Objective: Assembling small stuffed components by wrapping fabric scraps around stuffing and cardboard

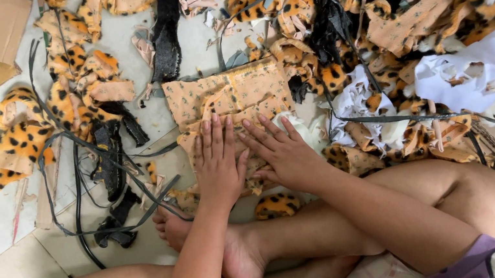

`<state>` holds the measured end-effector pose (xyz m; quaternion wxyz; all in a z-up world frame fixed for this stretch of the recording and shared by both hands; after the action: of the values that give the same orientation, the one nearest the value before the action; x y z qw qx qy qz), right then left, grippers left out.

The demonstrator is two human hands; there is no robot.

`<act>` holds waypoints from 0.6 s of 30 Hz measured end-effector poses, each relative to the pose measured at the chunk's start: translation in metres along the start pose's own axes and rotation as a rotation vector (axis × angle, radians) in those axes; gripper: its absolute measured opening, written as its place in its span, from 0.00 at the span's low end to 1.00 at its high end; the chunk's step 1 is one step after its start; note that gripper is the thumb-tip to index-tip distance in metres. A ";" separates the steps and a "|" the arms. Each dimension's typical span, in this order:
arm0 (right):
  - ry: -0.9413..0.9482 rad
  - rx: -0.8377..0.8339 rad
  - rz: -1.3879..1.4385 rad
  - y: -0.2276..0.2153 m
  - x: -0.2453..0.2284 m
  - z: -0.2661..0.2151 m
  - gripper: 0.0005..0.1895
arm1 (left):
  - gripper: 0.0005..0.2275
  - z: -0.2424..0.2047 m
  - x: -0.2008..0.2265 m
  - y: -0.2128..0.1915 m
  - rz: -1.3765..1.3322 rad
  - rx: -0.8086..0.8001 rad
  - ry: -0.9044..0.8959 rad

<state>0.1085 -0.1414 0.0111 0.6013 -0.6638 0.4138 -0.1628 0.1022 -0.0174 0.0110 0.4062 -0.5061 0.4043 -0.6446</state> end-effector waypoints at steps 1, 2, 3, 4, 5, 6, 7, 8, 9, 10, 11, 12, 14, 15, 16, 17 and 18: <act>0.004 0.001 0.000 0.002 0.000 0.001 0.46 | 0.29 -0.001 0.000 0.002 -0.001 0.000 0.004; 0.006 0.006 -0.002 0.004 0.001 0.001 0.47 | 0.30 -0.001 -0.001 0.004 0.015 0.001 0.005; 0.008 0.011 -0.004 0.005 0.002 0.001 0.47 | 0.30 -0.001 -0.001 0.006 0.032 0.002 0.006; 0.015 0.011 -0.006 0.008 0.004 0.001 0.47 | 0.30 0.000 -0.001 0.007 0.028 0.002 0.013; 0.014 0.017 -0.004 0.009 0.005 0.001 0.48 | 0.30 0.000 -0.001 0.007 0.027 -0.004 0.018; 0.011 0.024 -0.001 0.011 0.005 0.001 0.48 | 0.30 0.000 -0.002 0.008 0.027 -0.010 0.022; 0.017 0.025 -0.001 0.012 0.003 0.000 0.48 | 0.30 -0.002 -0.001 0.006 0.025 -0.010 0.028; 0.016 0.034 -0.009 0.011 0.002 0.001 0.49 | 0.30 -0.001 -0.001 0.006 0.028 -0.016 0.031; 0.015 0.043 -0.017 0.010 0.001 0.001 0.49 | 0.30 -0.001 -0.001 0.006 0.031 -0.022 0.033; 0.021 0.046 -0.019 0.012 0.002 0.000 0.49 | 0.30 -0.001 0.000 0.007 0.029 -0.021 0.040; 0.015 0.056 -0.019 0.013 0.002 0.000 0.49 | 0.30 -0.001 0.000 0.007 0.024 -0.021 0.038; 0.009 0.067 -0.018 0.014 0.002 0.001 0.50 | 0.30 0.000 -0.002 0.007 0.019 -0.020 0.037; 0.012 0.105 -0.024 0.006 -0.003 -0.001 0.51 | 0.31 0.000 -0.003 0.010 0.028 -0.025 0.040; 0.007 0.136 -0.028 0.001 -0.006 -0.002 0.52 | 0.32 -0.001 -0.005 0.011 0.038 -0.032 0.035; 0.009 0.136 -0.023 -0.001 -0.010 -0.002 0.52 | 0.32 -0.001 -0.007 0.014 0.040 -0.037 0.036; -0.006 0.180 -0.039 -0.007 -0.016 -0.003 0.51 | 0.32 -0.002 -0.010 0.018 0.028 -0.052 0.032; -0.021 0.223 -0.056 -0.012 -0.021 -0.004 0.50 | 0.33 -0.002 -0.012 0.022 0.015 -0.066 0.028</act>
<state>0.0968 -0.1293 0.0294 0.6708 -0.6060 0.3681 -0.2175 0.1051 -0.0133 -0.0141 0.3883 -0.5070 0.4348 -0.6349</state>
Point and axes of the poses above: each hand's wrist, its own z-axis towards the middle knuckle, its own y-axis out of the palm, x = y × z, the point moved 8 cm from there along z, towards the middle knuckle, and after that the axes turned 3 degrees about -y, right-handed, at the moved point
